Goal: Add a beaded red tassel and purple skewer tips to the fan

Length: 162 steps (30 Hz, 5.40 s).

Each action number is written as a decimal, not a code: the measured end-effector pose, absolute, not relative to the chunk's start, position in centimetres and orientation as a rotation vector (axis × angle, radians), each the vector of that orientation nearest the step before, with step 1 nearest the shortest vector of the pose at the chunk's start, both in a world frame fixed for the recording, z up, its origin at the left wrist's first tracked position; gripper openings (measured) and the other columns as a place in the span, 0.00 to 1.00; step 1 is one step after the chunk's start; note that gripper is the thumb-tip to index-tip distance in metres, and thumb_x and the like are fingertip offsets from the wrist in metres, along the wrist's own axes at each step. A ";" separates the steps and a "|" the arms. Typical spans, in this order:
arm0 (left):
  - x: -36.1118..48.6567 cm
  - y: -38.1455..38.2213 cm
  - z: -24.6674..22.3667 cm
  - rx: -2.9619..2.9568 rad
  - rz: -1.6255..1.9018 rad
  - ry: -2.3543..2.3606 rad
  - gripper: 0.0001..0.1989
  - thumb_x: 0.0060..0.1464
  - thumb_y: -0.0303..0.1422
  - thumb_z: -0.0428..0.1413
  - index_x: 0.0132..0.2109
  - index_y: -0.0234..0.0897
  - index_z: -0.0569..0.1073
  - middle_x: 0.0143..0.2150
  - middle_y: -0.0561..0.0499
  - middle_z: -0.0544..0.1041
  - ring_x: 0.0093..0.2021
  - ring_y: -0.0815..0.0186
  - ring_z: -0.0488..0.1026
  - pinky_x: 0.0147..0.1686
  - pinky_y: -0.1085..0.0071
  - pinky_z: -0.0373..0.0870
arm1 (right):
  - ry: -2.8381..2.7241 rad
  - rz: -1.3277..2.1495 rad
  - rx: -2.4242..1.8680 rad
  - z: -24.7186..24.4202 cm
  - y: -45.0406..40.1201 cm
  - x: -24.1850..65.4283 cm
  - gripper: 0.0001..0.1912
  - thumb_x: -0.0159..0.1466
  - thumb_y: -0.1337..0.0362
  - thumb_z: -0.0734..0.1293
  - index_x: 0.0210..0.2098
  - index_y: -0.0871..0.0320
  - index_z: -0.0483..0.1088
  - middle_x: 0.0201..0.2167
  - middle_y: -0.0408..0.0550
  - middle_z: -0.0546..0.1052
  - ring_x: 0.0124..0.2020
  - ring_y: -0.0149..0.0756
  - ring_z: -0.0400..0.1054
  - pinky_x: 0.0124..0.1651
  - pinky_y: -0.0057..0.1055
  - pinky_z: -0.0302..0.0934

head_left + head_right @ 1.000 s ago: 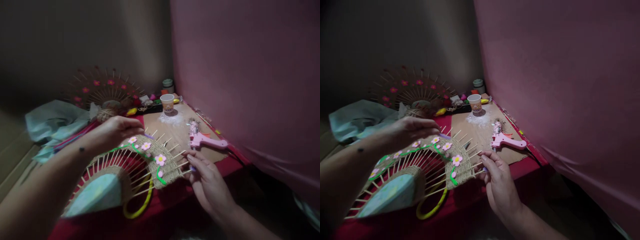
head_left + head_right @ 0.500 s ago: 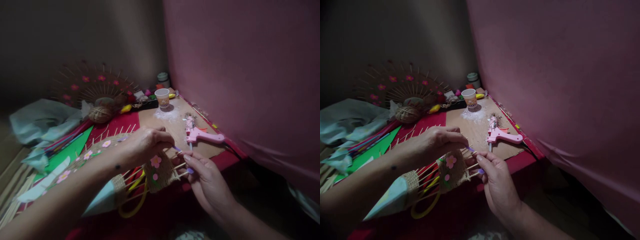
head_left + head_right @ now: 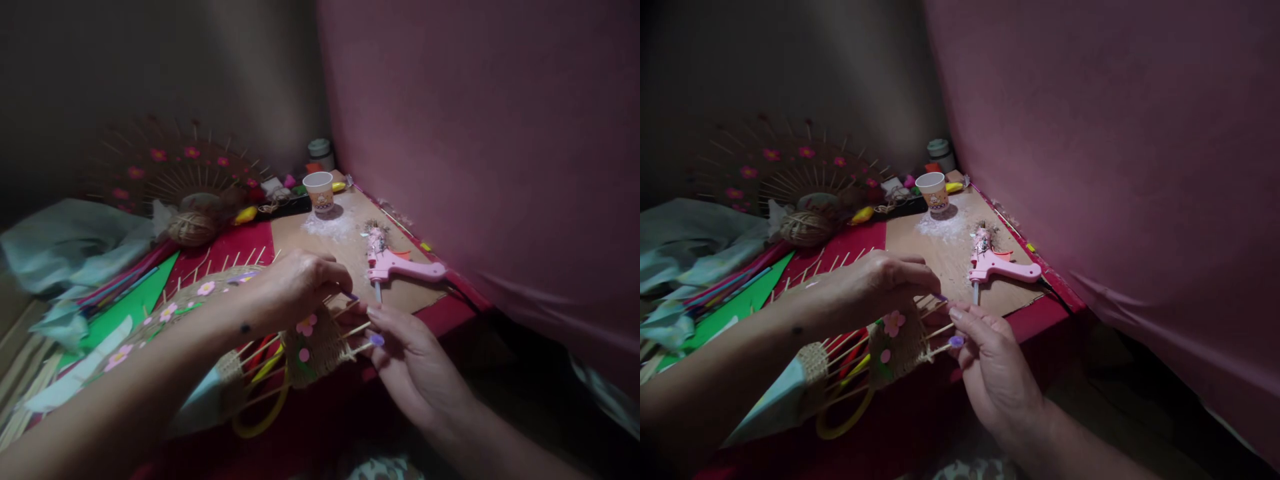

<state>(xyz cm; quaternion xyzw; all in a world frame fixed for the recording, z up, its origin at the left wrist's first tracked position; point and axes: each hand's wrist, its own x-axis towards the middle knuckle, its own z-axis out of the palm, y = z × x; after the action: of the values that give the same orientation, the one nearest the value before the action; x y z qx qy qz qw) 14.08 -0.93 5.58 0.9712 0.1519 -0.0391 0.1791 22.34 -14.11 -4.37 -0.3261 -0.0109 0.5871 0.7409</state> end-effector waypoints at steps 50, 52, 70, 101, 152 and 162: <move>15.0 -0.1 5.5 2.341 -0.388 0.368 0.05 0.54 0.29 0.53 0.32 0.36 0.72 0.30 0.55 0.71 0.27 0.74 0.69 0.26 0.80 0.64 | 0.040 1.411 -0.614 -4.2 -13.8 22.3 0.06 0.50 0.69 0.73 0.28 0.62 0.76 0.24 0.45 0.76 0.22 0.25 0.67 0.24 0.19 0.60; 15.1 0.1 5.3 2.400 -0.336 0.288 0.06 0.54 0.27 0.53 0.32 0.36 0.74 0.30 0.55 0.71 0.29 0.74 0.68 0.29 0.80 0.63 | 0.049 1.407 -0.615 -4.2 -13.8 22.3 0.05 0.49 0.69 0.74 0.27 0.61 0.75 0.24 0.45 0.76 0.21 0.24 0.66 0.24 0.20 0.60; 15.6 -0.6 7.0 2.585 -0.492 0.183 0.07 0.55 0.27 0.52 0.30 0.34 0.73 0.33 0.54 0.68 0.30 0.75 0.66 0.29 0.80 0.60 | -0.009 1.436 -0.590 -4.8 -13.6 22.5 0.08 0.47 0.70 0.74 0.28 0.62 0.74 0.22 0.46 0.76 0.22 0.27 0.69 0.26 0.20 0.63; 15.8 -0.1 5.8 2.434 -0.412 0.240 0.03 0.52 0.29 0.55 0.31 0.34 0.72 0.31 0.56 0.69 0.28 0.76 0.66 0.25 0.81 0.61 | -0.017 1.324 -0.532 -5.5 -13.2 21.8 0.08 0.46 0.69 0.76 0.25 0.58 0.74 0.21 0.43 0.77 0.21 0.25 0.71 0.29 0.17 0.66; 15.0 -3.2 6.4 2.613 -0.294 0.463 0.08 0.53 0.29 0.51 0.27 0.33 0.70 0.28 0.54 0.72 0.22 0.77 0.64 0.21 0.80 0.57 | -0.298 1.038 -0.632 -6.2 -13.3 20.1 0.04 0.61 0.62 0.67 0.35 0.54 0.69 0.31 0.41 0.76 0.31 0.28 0.71 0.34 0.25 0.65; 15.2 -3.4 6.6 2.646 -0.349 0.571 0.08 0.51 0.30 0.51 0.26 0.34 0.70 0.24 0.53 0.70 0.22 0.74 0.62 0.22 0.76 0.55 | -0.122 1.148 -0.566 -5.3 -13.2 20.7 0.09 0.53 0.65 0.72 0.31 0.57 0.68 0.23 0.41 0.75 0.26 0.31 0.72 0.29 0.27 0.67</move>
<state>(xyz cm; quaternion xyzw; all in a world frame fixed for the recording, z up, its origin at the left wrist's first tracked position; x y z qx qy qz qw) 15.23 -3.37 6.57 0.9490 0.2046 -0.1251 0.2046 20.67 -13.22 -5.33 -0.2637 -0.0571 0.5354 0.8004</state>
